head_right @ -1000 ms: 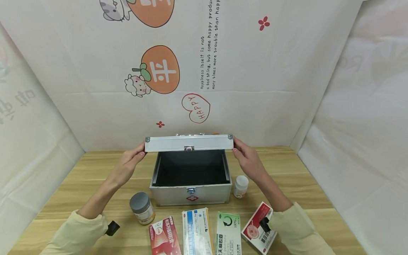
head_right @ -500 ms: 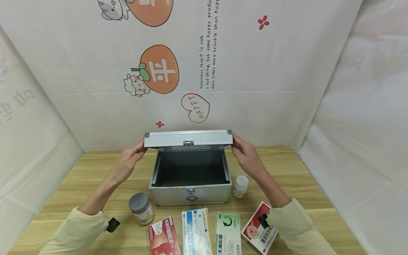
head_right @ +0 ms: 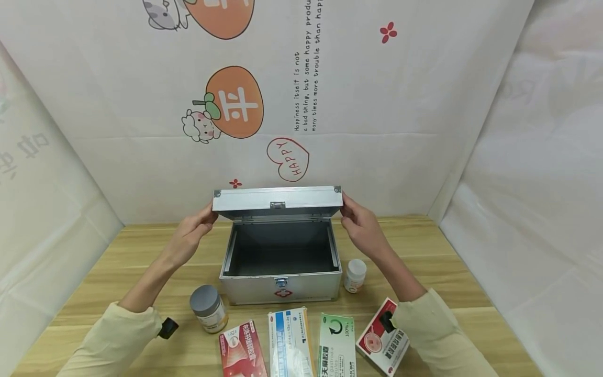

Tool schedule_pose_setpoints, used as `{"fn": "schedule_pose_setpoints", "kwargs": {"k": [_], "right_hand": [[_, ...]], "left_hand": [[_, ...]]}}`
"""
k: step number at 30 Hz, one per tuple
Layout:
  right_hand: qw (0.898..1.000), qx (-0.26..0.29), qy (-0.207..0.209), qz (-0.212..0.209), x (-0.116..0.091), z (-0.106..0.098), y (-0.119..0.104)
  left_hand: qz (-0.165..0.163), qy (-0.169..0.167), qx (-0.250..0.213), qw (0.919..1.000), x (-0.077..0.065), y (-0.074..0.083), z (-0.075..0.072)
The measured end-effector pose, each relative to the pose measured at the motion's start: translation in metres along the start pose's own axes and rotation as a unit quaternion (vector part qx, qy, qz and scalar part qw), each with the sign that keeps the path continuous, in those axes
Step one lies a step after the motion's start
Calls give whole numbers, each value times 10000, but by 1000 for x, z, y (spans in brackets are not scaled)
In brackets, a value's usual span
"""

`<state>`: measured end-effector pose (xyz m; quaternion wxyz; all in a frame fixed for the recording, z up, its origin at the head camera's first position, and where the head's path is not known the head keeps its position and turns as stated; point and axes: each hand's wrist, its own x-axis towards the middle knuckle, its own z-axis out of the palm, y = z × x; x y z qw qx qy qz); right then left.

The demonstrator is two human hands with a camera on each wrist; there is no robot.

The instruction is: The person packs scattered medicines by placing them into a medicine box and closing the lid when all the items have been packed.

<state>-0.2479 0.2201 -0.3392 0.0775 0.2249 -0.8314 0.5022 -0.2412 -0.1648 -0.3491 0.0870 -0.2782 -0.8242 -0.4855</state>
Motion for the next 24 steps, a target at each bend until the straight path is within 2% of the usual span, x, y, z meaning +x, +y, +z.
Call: {"fn": "schedule_pose_setpoints", "kwargs": {"k": [8,16,24], "right_hand": [[9999,-129,77,-46,7,1,2],[9998,-22,63,-160,12,1,3],[9998,-124,58,-154,18,0,7]], "left_hand": [[157,9,-99,9998,4,-2,-2],[100,41,-131,9999,10,-3,-3],[290,29,-270,9992,17,-5,-5]]}}
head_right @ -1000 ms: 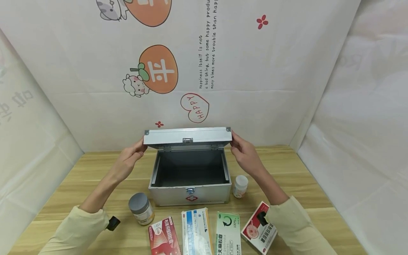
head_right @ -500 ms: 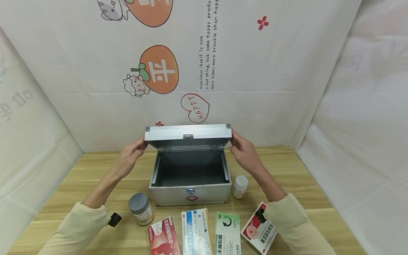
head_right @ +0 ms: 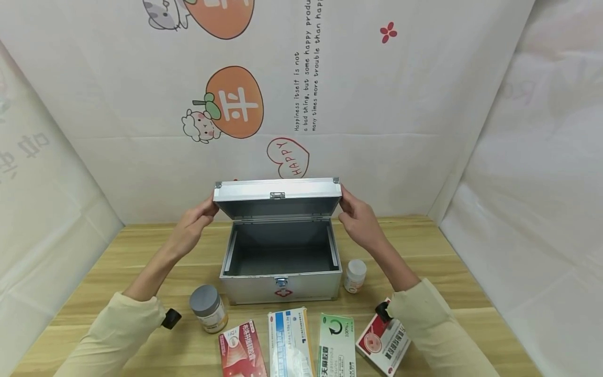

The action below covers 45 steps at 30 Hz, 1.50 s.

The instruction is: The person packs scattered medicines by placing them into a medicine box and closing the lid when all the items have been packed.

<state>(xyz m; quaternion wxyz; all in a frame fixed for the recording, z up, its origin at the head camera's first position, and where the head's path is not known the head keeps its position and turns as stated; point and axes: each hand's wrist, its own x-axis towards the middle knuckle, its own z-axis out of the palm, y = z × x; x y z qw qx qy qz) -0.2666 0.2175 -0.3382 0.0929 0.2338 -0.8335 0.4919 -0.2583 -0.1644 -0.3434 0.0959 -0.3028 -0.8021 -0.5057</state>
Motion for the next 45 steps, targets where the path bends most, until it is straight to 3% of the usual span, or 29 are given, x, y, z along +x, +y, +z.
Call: {"fn": "schedule_pose_setpoints", "kwargs": {"k": [32,37,45], "right_hand": [[9997,159,-127,132,3,11,15],[9998,72,-117,107,11,7,15],[9999,125,-69,6,33,-2,11]], "left_hand": [[-450,-79,158,9988,-1,-14,2],[-529,-108,280,9981,7,-14,-1],[-398,-94,246,9989,28,-14,-9]]}}
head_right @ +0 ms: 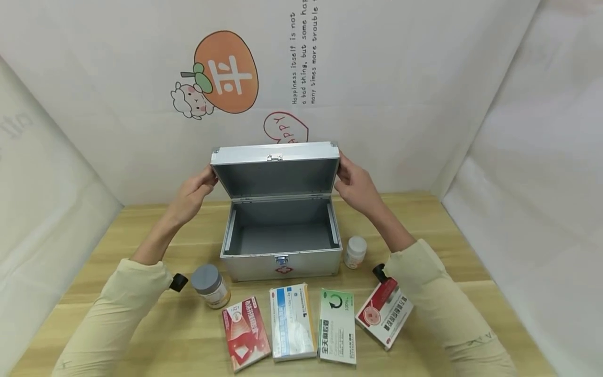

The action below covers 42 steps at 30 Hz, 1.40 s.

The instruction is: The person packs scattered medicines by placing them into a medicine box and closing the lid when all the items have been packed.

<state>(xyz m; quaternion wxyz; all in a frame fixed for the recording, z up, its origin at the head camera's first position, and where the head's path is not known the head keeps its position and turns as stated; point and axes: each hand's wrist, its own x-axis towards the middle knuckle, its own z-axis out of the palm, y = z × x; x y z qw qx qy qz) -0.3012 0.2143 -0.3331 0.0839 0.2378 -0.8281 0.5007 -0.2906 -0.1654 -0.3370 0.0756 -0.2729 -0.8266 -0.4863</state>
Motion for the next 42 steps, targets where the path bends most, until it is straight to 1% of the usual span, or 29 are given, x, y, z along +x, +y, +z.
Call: {"fn": "schedule_pose_setpoints", "kwargs": {"k": [3,7,14,21,25,30,35,42], "right_hand": [[10000,4,18,11,7,-1,-2],[9999,-17,25,102,8,1,-1],[9997,-57,-13,226,4,3,2],[9996,-117,10,238,6,5,4],[9996,-147,40,244,7,3,5],[9994,-116,62,313,5,-4,5],[9993,-24,-49,371,9,-8,4],[9985,57,-195,511,22,-7,3]], "left_hand": [[72,76,7,9999,5,1,-4],[87,95,-7,9999,6,0,-5],[30,66,-50,10000,2,-3,-2],[-135,37,-40,9999,4,-2,-6],[-118,-36,9,9999,8,-1,-6],[-73,-155,-18,9999,17,-1,-3],[-38,-104,-118,9999,24,-2,-2],[-26,-14,-342,9994,25,-7,-5]]}}
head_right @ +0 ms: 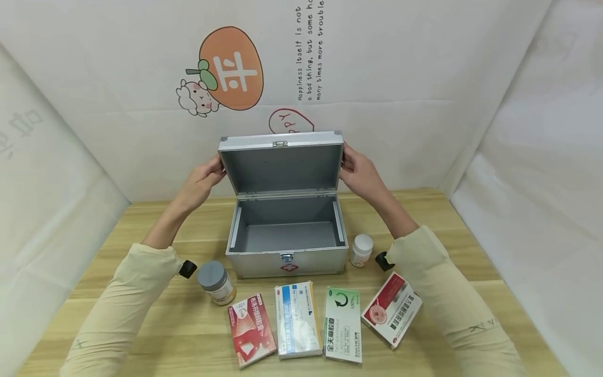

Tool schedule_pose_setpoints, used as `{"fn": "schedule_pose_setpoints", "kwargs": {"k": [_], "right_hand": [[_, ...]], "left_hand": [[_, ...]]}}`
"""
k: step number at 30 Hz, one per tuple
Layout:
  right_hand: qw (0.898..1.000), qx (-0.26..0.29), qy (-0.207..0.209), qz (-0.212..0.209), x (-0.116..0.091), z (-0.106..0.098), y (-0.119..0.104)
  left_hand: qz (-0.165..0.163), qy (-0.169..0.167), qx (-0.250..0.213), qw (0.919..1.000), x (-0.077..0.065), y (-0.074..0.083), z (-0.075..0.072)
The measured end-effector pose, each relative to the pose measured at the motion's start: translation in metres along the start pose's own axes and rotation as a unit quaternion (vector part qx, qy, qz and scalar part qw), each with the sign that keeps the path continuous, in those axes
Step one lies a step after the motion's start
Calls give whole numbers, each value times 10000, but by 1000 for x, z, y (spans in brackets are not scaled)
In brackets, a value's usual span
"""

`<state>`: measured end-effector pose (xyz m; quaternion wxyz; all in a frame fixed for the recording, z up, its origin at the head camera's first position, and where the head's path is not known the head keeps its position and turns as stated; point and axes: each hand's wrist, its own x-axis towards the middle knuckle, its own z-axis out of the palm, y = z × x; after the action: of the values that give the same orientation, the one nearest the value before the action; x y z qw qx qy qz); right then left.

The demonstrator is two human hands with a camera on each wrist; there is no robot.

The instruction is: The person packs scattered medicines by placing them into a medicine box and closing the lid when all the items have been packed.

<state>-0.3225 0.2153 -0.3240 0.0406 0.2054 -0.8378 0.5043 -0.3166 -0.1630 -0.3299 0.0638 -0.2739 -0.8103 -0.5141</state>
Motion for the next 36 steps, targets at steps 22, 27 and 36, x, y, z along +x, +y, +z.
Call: {"fn": "schedule_pose_setpoints", "kwargs": {"k": [22,27,36], "right_hand": [[9998,-50,-58,188,8,0,-3],[9996,-82,-55,248,8,-3,-4],[9993,-19,-168,325,7,-1,-6]], "left_hand": [[-153,-65,298,9994,9,1,-7],[-135,-106,270,9995,11,7,-6],[-165,16,413,9990,9,-2,-5]]}}
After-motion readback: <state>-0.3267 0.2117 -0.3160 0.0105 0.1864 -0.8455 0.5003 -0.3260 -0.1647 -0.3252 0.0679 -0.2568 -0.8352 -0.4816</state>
